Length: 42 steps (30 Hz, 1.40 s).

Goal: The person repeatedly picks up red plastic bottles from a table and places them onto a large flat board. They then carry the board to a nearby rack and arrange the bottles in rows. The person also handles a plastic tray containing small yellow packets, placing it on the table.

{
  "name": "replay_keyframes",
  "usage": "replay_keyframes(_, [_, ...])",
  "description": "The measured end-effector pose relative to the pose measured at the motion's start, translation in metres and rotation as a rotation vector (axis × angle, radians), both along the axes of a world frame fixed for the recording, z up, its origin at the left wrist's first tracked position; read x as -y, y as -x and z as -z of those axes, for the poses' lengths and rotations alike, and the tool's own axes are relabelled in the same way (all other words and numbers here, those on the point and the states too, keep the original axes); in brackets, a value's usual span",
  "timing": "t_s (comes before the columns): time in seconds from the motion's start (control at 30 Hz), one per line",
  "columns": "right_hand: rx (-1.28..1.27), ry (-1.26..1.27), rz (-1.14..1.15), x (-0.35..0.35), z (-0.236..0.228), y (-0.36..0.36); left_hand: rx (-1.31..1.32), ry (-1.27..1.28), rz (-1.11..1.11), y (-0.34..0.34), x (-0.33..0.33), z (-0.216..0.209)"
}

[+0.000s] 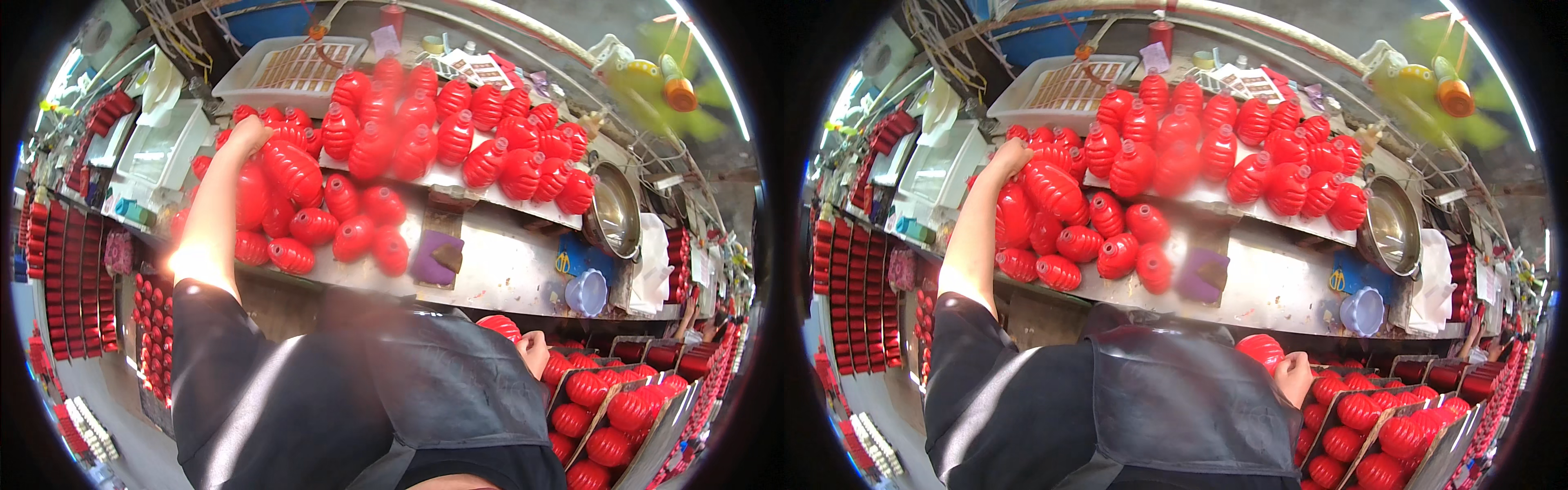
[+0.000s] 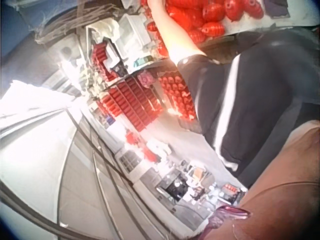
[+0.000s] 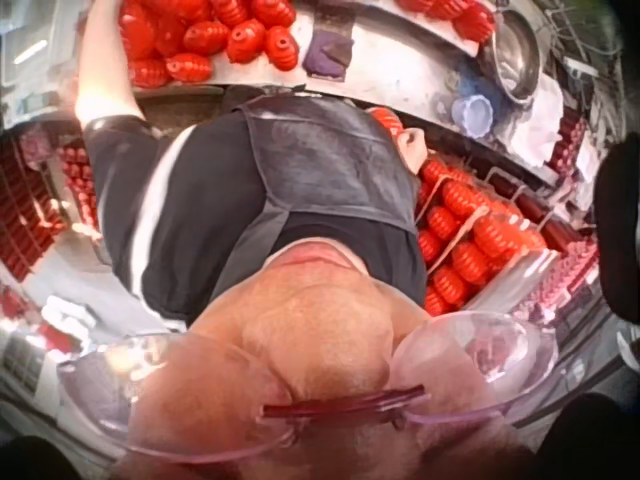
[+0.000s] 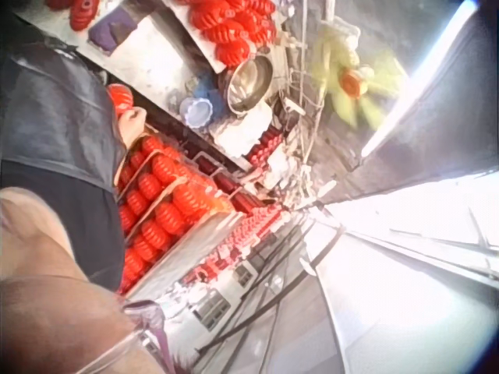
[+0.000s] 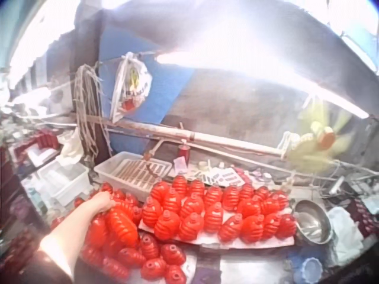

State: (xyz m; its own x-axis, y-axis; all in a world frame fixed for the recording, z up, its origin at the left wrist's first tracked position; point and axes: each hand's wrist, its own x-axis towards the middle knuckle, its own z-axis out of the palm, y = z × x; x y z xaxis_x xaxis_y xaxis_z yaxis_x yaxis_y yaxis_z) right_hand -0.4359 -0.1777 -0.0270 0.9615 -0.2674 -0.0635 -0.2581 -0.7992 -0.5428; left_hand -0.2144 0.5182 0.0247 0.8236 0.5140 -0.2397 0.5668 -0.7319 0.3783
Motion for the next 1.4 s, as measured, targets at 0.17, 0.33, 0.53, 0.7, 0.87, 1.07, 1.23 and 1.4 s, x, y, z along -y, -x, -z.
replay_keyframes(0.17, [0.009,-0.007,0.063,0.003,0.000,0.011,-0.002,-0.082,-0.002,-0.011,0.006,0.009])
replay_keyframes(0.33, [0.054,0.005,0.089,0.003,-0.010,0.006,-0.106,-0.176,0.096,-0.017,0.008,0.022])
replay_keyframes(0.53, [0.056,0.025,0.110,0.004,-0.017,-0.002,-0.051,-0.201,0.147,-0.015,0.017,0.026])
replay_keyframes(0.7, [0.043,0.011,0.121,0.005,-0.017,-0.004,-0.067,-0.070,0.052,-0.011,0.019,0.019])
replay_keyframes(0.87, [0.020,0.006,0.114,0.007,-0.021,-0.007,0.045,-0.184,0.135,0.001,0.023,0.010])
replay_keyframes(1.07, [0.046,0.038,0.061,0.006,-0.012,-0.016,0.032,-0.126,0.146,0.023,0.030,0.004])
replay_keyframes(1.23, [0.008,0.031,0.063,0.002,-0.004,-0.035,0.025,-0.094,0.111,0.044,0.028,0.005])
replay_keyframes(1.4, [-0.015,0.068,-0.003,-0.004,-0.005,-0.049,0.087,0.007,0.019,0.072,0.017,-0.009])
